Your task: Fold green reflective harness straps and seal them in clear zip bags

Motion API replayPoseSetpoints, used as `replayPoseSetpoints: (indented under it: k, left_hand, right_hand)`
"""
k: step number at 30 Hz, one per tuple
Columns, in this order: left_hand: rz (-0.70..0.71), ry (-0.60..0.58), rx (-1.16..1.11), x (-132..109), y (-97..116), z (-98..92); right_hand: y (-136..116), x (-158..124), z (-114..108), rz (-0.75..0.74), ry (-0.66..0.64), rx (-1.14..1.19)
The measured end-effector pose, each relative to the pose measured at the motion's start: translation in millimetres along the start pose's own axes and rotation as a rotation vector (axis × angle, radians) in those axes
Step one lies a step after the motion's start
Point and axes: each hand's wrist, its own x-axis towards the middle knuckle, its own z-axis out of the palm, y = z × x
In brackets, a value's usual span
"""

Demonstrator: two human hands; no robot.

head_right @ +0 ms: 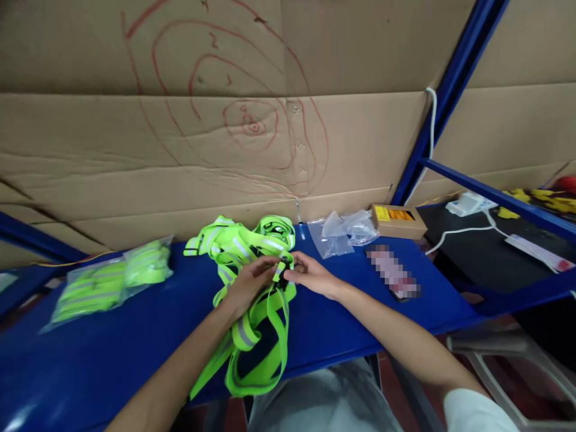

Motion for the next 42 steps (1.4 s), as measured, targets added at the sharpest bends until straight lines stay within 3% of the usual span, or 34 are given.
replayPoseSetpoints:
  k: [4,9,14,16,20,22,27,29,31,34,38,42]
  left_hand:
    - [-0.054,-0.094,0.047,-2.7,-2.1,3.4]
    - [-0.15,-0.112,0.073,-5.8,-5.1,3.5]
    - [0.088,-0.186,0.402,-8.2,15.3,-0.5]
    - [0.121,-0.141,0.451,-8.1,31.1,-6.6]
    - [0.247,0.115,0.529,-8.0,60.8,-26.8]
    - [0.263,0.206,0.427,-7.8,65.6,-35.1]
    - [0.003,0.124,-0.158,-7.5,38.5,-34.8]
    - [-0.048,0.064,-0.196,-10.0,23.4,-26.0]
    - [-0.045,0.011,-0.096,-14.8,14.0,-15.0]
    - [0.093,-0.069,0.216,-22.5,11.8,-2.7]
    - [0.377,-0.185,0.466,-26.8,11.2,-2.8]
    - [0.569,-0.178,0.612,-21.9,1.2,-9.2]
  right_hand:
    - [5.8,0.7,-2.9,0.0,0.035,-0.073]
    - [18.4,-2.2,-13.1,0.004,0.14,-0.091]
    - [13.7,-6.6,-14.7,-0.022,0.211,-0.052]
    - [5.7,-7.7,-18.9,-0.046,0.248,-0.046]
    - [-9.6,-6.5,-36.6,-0.083,0.352,-0.052]
    - [-13.0,-5.0,-44.8,-0.088,0.402,-0.048]
    - [-10.2,-3.7,-49.7,-0.022,0.383,0.001]
    - [-8.0,-4.5,-47.1,0.014,0.339,0.017]
    - [-7.0,-5.7,-43.3,0.037,0.312,0.02]
    - [-9.1,-7.8,-36.9,0.071,0.294,0.005]
    - [-16.7,-11.7,-29.6,0.119,0.261,-0.047]
    - [-23.3,-15.5,-26.4,0.091,0.209,-0.124]
